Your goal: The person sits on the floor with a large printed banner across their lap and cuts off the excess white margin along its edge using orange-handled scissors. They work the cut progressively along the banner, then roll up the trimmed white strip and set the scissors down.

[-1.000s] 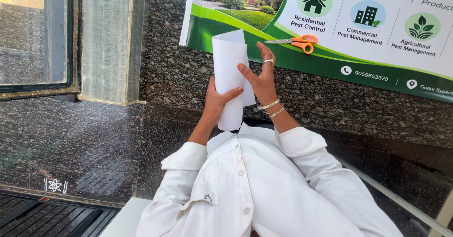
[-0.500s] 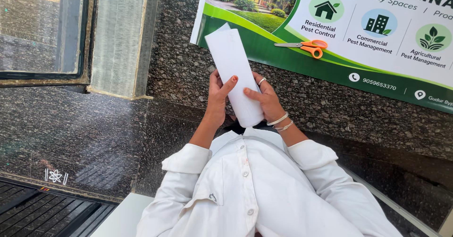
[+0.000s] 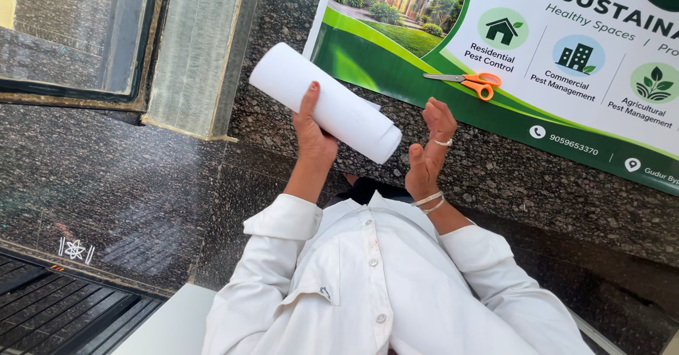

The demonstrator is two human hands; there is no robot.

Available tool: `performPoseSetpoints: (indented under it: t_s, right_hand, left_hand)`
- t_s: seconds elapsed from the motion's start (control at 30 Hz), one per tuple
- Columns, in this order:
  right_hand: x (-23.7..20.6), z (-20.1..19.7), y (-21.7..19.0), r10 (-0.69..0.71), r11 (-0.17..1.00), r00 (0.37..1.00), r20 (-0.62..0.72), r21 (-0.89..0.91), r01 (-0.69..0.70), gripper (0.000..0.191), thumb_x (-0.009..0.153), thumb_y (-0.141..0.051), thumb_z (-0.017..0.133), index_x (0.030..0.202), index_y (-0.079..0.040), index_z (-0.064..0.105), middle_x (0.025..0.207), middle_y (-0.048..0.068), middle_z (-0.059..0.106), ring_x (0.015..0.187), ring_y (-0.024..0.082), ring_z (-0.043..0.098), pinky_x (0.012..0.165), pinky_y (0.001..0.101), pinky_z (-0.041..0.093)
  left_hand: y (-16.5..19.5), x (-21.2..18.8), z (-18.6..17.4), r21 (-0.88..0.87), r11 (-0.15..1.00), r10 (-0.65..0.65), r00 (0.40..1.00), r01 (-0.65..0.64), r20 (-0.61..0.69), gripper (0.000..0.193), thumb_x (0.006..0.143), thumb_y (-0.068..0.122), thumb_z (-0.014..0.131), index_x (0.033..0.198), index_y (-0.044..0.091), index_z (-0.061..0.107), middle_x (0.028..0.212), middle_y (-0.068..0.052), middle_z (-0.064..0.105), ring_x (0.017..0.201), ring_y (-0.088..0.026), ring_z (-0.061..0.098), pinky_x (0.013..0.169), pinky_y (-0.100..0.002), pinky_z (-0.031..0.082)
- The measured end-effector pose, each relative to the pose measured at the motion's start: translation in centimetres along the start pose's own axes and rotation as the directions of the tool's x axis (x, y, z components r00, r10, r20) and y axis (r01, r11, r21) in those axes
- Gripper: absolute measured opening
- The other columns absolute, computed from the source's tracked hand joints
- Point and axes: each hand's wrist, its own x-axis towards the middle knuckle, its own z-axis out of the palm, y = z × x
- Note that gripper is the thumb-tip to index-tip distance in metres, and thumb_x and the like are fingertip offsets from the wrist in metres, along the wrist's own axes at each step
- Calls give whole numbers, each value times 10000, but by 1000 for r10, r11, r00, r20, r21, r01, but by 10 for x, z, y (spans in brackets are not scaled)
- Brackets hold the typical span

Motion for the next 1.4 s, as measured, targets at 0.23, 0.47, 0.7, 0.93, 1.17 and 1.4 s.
performPoseSetpoints:
  t_s: [0.23,0.47,0.7,0.93,1.17,1.4]
  right_hand:
    - [6,31,5,41,991,998,-52,131,-34,474,1120,-394,528,1466,-73,484,1521,116,397,1413,258,457,1225,409,410]
    - [2,2,10,-232,831,791,566,-307,464,308,770,46,620,1071,-9,659,1169,184,664,1148,351,633,1007,423,523]
    - [-4,17,38,78,925,702,708,-314,213,365,685,60,641,1042,16,702,1020,180,699,947,379,670,799,471,573]
    - [12,1,7,351,409,610,710,470,-782,402,897,-11,694,1296,10,654,1135,134,658,946,216,664,785,399,602]
    - [0,-8,14,270,875,722,637,-476,93,296,1057,-325,606,1105,-55,719,1129,155,704,864,260,681,710,363,558]
    - [-19,-25,46,489,194,524,698,498,-845,575,1067,-459,535,1403,3,601,1352,144,642,1067,182,645,655,343,564]
  left_hand:
    - [-12,-6,11,-46,999,-6,1000,7,15,644,808,333,819,1324,96,515,1114,-79,614,1046,-236,632,916,-451,564]
    - [5,2,7,-20,999,34,999,-35,-33,663,805,352,810,1337,104,502,1141,-74,601,1079,-232,625,917,-455,571]
    - [-4,-9,13,57,997,48,999,-48,0,710,777,293,843,1352,110,469,1162,-78,594,1089,-228,619,938,-459,562]
    - [16,-15,12,-103,994,-18,980,39,201,598,833,295,809,1286,28,525,1091,-139,666,1027,-289,702,957,-469,569]
    - [-3,-16,16,43,998,33,987,-40,157,545,835,239,804,1269,56,530,1079,-111,652,1017,-256,662,936,-456,555]
    - [-24,7,2,-127,952,-247,945,278,213,681,834,335,794,1309,-72,524,1122,-186,683,1067,-326,690,955,-483,568]
